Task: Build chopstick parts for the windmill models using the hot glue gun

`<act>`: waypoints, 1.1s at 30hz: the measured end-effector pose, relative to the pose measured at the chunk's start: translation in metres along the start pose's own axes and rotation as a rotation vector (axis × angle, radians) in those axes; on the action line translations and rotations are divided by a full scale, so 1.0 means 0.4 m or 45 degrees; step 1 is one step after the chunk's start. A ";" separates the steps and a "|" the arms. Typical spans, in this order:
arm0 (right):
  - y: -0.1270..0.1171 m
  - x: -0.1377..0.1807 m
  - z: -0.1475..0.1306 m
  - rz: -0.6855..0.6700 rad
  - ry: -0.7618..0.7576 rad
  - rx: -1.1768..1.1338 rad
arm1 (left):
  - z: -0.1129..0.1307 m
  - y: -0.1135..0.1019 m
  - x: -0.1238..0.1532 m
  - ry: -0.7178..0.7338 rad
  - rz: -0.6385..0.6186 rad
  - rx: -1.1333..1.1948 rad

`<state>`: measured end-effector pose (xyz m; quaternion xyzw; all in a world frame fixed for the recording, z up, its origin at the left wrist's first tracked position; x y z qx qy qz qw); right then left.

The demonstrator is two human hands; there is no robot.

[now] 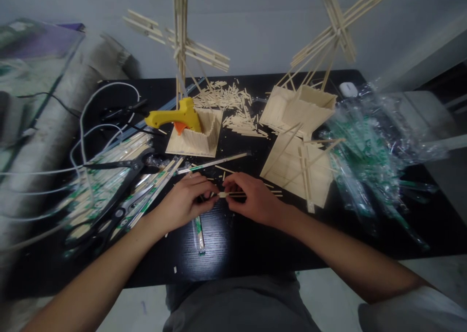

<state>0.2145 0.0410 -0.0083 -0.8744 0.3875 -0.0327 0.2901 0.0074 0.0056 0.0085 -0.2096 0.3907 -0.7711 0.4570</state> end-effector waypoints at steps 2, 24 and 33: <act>0.000 0.000 0.000 -0.005 -0.001 -0.002 | 0.001 0.000 -0.001 -0.003 -0.002 0.002; 0.000 0.000 0.001 -0.009 -0.001 0.016 | -0.001 -0.001 0.001 -0.001 -0.002 -0.002; 0.000 0.000 0.001 -0.010 0.001 0.002 | -0.001 0.000 0.001 -0.005 -0.010 0.002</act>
Point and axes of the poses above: each hand's wrist, its own x-axis away from the middle knuckle, its own y-axis out of the palm, z = x × y, the point moved 2 cm from there along -x, towards the middle knuckle, and after that the axes turned 2 degrees about -z, right-handed, at the moved point
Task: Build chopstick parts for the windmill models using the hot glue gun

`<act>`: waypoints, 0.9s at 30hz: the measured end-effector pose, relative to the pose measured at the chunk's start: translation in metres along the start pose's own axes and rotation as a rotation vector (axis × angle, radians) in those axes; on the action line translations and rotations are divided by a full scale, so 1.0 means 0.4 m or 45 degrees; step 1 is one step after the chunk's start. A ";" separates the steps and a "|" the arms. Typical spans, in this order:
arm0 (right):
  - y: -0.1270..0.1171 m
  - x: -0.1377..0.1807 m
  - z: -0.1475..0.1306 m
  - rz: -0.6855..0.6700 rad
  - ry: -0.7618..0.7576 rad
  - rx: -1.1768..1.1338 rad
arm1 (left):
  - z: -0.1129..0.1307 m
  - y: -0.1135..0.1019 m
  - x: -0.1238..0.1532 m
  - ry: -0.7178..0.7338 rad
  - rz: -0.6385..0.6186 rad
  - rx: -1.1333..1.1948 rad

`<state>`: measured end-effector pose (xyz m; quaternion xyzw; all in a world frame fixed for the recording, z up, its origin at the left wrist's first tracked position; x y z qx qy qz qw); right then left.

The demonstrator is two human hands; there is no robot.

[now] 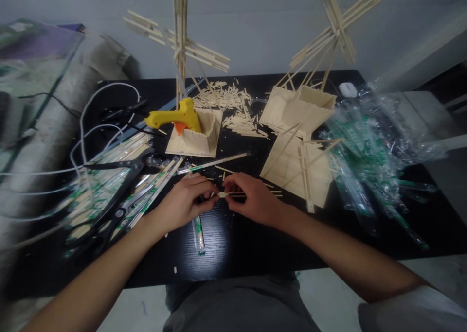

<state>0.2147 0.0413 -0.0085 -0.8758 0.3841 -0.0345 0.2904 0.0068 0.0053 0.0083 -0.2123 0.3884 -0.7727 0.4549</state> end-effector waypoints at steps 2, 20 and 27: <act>0.001 0.000 -0.001 0.005 -0.002 0.001 | 0.000 -0.001 0.000 -0.001 0.001 0.001; -0.001 0.000 -0.002 0.012 -0.023 0.022 | 0.000 0.001 -0.003 0.000 0.017 -0.005; -0.001 0.000 -0.001 0.011 -0.021 0.018 | 0.004 0.001 0.000 -0.021 0.011 0.001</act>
Point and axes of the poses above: each hand's wrist, its own x-axis away from the middle knuckle, its own y-axis out of the palm, z = x × y, the point moved 2 cm from there along -x, towards the middle knuckle, and after that the axes turned 2 degrees about -z, right-handed, at the moved point
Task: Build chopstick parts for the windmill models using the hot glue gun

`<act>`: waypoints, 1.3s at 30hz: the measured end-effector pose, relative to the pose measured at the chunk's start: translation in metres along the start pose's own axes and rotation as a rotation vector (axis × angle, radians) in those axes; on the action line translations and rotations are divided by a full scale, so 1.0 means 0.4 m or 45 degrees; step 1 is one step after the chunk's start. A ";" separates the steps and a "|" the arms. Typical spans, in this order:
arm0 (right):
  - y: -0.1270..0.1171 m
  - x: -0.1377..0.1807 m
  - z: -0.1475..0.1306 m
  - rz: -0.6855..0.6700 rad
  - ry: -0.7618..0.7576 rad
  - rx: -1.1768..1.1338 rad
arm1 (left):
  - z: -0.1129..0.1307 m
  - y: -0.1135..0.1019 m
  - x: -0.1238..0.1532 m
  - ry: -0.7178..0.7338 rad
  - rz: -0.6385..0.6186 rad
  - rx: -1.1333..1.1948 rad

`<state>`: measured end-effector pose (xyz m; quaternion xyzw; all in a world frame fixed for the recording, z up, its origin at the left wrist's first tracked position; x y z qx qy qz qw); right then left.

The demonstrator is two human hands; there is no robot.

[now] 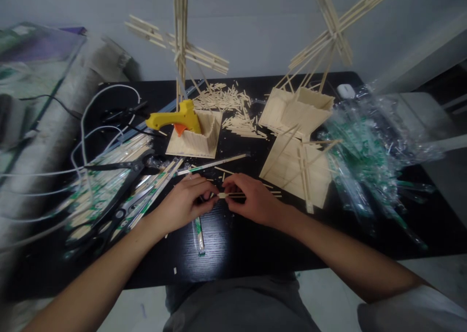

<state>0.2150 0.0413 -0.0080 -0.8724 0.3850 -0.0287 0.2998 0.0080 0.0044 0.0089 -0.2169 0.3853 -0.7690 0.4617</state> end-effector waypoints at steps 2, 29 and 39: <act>0.002 0.000 0.002 0.007 -0.009 -0.004 | -0.003 0.001 0.002 -0.007 -0.002 0.005; 0.001 -0.001 -0.001 0.012 -0.028 0.008 | -0.003 -0.002 0.002 -0.009 -0.040 0.022; 0.001 -0.003 -0.001 0.007 -0.021 0.013 | 0.002 -0.005 -0.002 0.013 -0.025 0.024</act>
Point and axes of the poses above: each hand's wrist, its own x-axis away from the middle knuckle, its own y-axis out of the palm, z = x × y, the point moved 2 cm from there along -x, towards the middle knuckle, and after that the axes turned 2 degrees about -z, right-handed, at the moved point
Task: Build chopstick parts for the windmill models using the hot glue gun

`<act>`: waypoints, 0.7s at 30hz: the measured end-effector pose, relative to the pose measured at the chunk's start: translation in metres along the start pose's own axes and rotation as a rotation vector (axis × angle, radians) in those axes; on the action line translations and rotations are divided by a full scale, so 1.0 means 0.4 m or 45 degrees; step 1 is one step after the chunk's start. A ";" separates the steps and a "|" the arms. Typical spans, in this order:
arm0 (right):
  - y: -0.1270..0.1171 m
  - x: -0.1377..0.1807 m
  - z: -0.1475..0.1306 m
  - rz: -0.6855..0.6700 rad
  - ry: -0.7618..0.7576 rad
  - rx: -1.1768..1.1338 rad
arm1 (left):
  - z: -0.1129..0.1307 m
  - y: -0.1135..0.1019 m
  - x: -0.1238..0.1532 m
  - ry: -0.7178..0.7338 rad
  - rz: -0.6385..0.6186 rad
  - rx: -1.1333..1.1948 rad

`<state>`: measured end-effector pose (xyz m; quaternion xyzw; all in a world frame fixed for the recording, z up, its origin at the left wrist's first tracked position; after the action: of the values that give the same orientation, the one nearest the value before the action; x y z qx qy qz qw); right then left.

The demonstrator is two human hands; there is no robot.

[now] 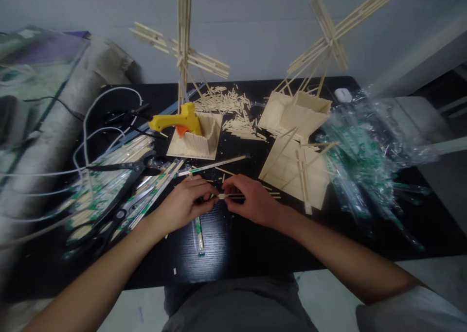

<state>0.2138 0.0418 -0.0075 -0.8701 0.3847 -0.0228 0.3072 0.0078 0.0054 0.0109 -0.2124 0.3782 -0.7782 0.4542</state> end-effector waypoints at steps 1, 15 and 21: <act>0.000 0.000 0.000 -0.005 0.005 -0.002 | 0.001 -0.001 0.000 0.005 0.002 -0.002; 0.000 0.000 -0.003 0.011 -0.018 -0.002 | 0.002 -0.003 0.000 0.015 -0.009 -0.010; -0.003 -0.003 -0.002 -0.006 -0.004 0.004 | -0.002 -0.001 0.003 0.021 0.017 -0.051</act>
<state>0.2137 0.0427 -0.0059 -0.8706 0.3819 -0.0227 0.3093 0.0067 0.0049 0.0106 -0.2126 0.3988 -0.7692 0.4518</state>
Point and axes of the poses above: each hand's wrist, its own x-axis away from the middle knuckle, its own y-axis out of the palm, z = x × y, the point moved 2 cm from there along -x, towards the middle knuckle, and after that the axes turned 2 degrees about -z, right-handed, at the moved point
